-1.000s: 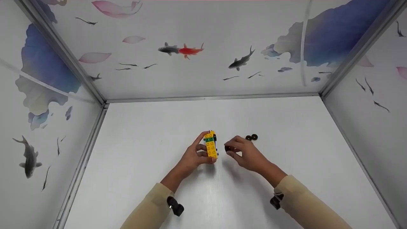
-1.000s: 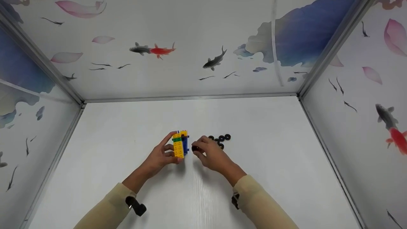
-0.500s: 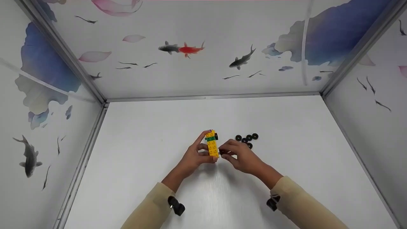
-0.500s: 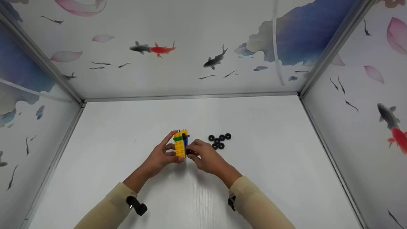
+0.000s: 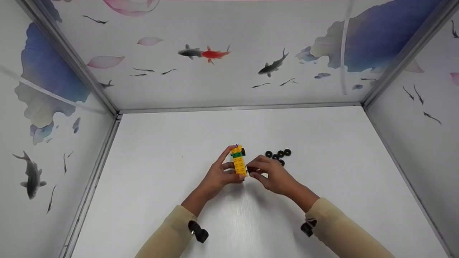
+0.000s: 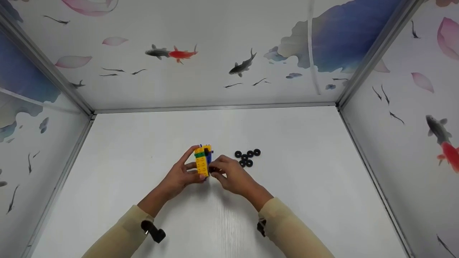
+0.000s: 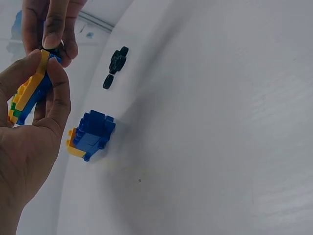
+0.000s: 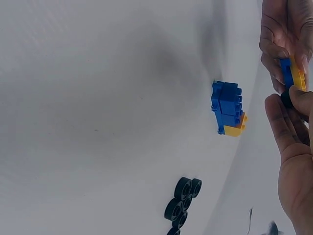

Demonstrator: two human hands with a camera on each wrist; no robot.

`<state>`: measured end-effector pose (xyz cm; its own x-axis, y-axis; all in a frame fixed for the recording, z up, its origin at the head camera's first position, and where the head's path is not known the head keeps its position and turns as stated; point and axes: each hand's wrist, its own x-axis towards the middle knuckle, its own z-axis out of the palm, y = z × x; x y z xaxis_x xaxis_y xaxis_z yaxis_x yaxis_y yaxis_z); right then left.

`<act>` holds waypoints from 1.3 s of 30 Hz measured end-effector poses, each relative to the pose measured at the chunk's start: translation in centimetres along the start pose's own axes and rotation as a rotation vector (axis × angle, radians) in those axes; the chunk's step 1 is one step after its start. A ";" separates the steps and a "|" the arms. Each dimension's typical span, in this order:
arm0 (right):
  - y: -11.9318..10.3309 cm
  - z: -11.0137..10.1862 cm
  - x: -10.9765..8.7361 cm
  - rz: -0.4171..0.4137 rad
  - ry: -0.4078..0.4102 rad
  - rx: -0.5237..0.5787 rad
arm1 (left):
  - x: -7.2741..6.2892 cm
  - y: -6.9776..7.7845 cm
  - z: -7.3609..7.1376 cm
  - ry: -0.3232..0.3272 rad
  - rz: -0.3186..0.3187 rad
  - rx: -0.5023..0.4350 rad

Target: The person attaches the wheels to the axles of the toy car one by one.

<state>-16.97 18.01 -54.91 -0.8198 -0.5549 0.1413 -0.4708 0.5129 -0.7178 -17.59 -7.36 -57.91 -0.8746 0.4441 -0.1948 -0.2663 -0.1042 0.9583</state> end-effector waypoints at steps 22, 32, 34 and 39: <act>-0.6 0.0 0.0 -0.070 0.079 -0.032 | 0.4 0.3 0.7 0.035 0.011 -0.028; -0.5 0.3 0.2 -0.069 0.076 -0.043 | 0.3 0.5 0.9 0.041 0.011 -0.026; -0.6 0.2 0.2 -0.068 0.077 -0.037 | 0.3 0.5 0.9 0.040 0.013 -0.026; -0.6 0.2 0.3 -0.068 0.074 -0.035 | 0.3 0.5 0.9 0.038 0.014 -0.028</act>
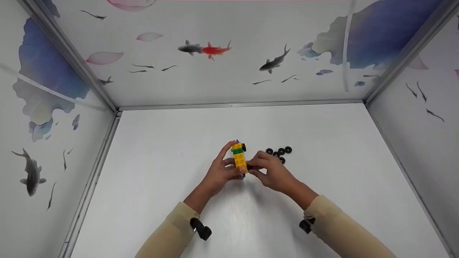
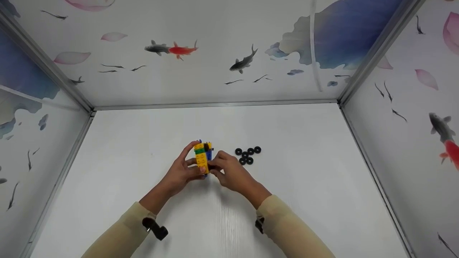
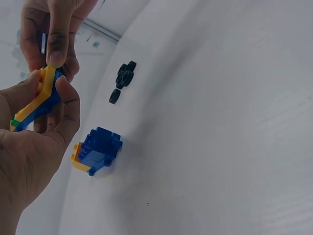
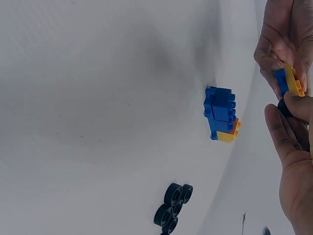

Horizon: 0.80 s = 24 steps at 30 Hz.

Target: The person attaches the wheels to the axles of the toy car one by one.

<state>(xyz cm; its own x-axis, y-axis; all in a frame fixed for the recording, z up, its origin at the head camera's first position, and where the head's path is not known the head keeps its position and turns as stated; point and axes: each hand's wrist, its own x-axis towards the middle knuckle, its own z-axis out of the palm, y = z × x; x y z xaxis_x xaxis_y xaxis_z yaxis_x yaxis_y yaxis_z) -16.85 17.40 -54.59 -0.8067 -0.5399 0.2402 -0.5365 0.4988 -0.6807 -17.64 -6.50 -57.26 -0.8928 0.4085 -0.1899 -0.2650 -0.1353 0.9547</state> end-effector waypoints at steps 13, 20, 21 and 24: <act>-0.1 -0.1 0.1 -0.018 -0.003 -0.010 | 0.0 0.2 0.1 -0.008 0.001 -0.008; 0.3 0.0 0.1 -0.014 0.007 0.005 | 0.2 0.1 0.2 0.005 -0.004 0.007; 0.4 0.1 0.1 -0.011 0.010 0.005 | 0.2 0.1 0.2 0.009 -0.006 0.009; 0.6 0.3 0.0 0.009 0.012 0.013 | 0.3 0.0 0.3 0.025 -0.010 0.019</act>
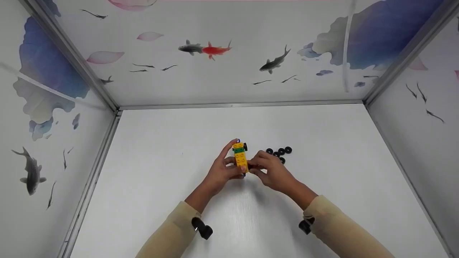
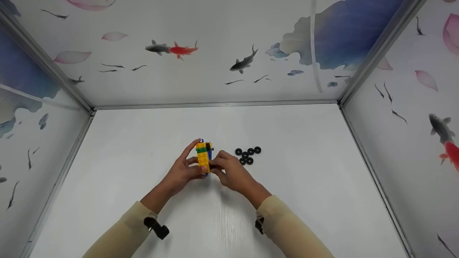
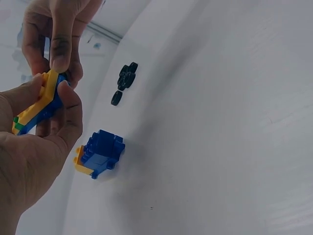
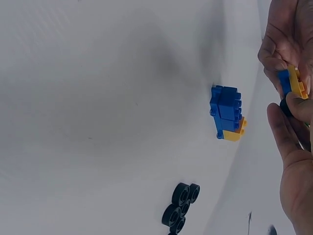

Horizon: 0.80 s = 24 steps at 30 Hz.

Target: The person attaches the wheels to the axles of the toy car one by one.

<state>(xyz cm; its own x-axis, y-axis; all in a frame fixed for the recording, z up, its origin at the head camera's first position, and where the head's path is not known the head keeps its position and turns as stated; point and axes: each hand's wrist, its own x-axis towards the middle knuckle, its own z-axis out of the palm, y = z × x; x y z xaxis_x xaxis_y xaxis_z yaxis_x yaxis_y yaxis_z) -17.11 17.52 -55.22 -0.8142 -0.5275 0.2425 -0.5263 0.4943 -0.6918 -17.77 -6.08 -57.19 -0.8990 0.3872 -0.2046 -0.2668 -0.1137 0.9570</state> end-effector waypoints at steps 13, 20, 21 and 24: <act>-0.1 0.1 0.0 0.064 -0.011 0.052 | 0.2 0.0 0.0 0.057 -0.064 -0.031; -0.2 -0.1 0.6 0.065 0.038 0.036 | 0.2 0.0 0.1 0.093 -0.077 -0.009; -0.2 -0.1 0.7 0.069 0.049 0.038 | 0.2 0.0 0.1 0.094 -0.077 -0.008; -0.1 -0.2 1.1 0.097 0.088 0.030 | 0.3 -0.1 0.1 0.093 -0.077 0.000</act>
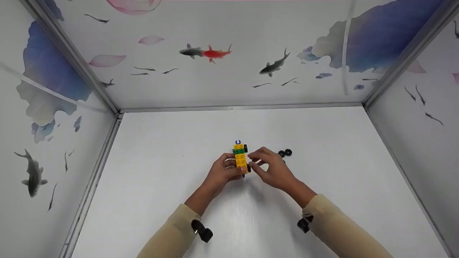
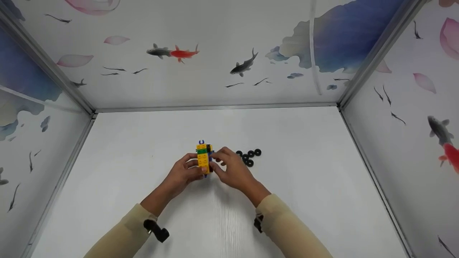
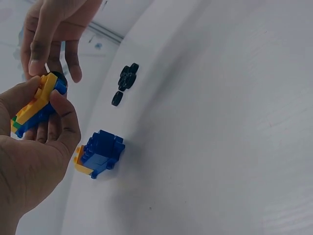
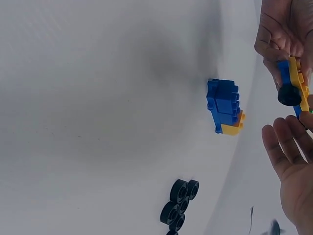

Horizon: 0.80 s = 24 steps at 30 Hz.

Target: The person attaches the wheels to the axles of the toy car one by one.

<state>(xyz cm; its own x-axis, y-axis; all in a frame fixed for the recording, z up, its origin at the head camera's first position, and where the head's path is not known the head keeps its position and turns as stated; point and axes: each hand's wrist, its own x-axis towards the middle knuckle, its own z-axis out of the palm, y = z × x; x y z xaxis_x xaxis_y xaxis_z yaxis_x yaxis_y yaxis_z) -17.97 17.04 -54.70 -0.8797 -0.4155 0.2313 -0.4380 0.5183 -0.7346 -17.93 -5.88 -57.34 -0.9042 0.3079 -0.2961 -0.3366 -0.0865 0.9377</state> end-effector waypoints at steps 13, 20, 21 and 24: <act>-0.1 0.0 1.7 0.135 0.103 0.003 | -0.6 0.2 0.5 -0.026 -0.010 0.033; -0.1 0.6 2.5 0.160 0.109 0.027 | -0.7 0.3 0.7 -0.023 -0.021 0.086; -0.1 0.7 2.5 0.167 0.107 0.028 | -0.7 0.3 0.7 -0.025 -0.021 0.089; -0.1 0.8 2.6 0.179 0.101 0.036 | -0.7 0.1 0.7 -0.031 -0.023 0.098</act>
<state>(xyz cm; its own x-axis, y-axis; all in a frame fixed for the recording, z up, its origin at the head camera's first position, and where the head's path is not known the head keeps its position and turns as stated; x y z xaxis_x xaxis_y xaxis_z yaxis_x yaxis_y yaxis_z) -20.09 15.28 -54.56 -0.9579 -0.2408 0.1564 -0.2673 0.5493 -0.7917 -17.14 -5.42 -56.93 -0.8873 0.3381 -0.3137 -0.3286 0.0139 0.9444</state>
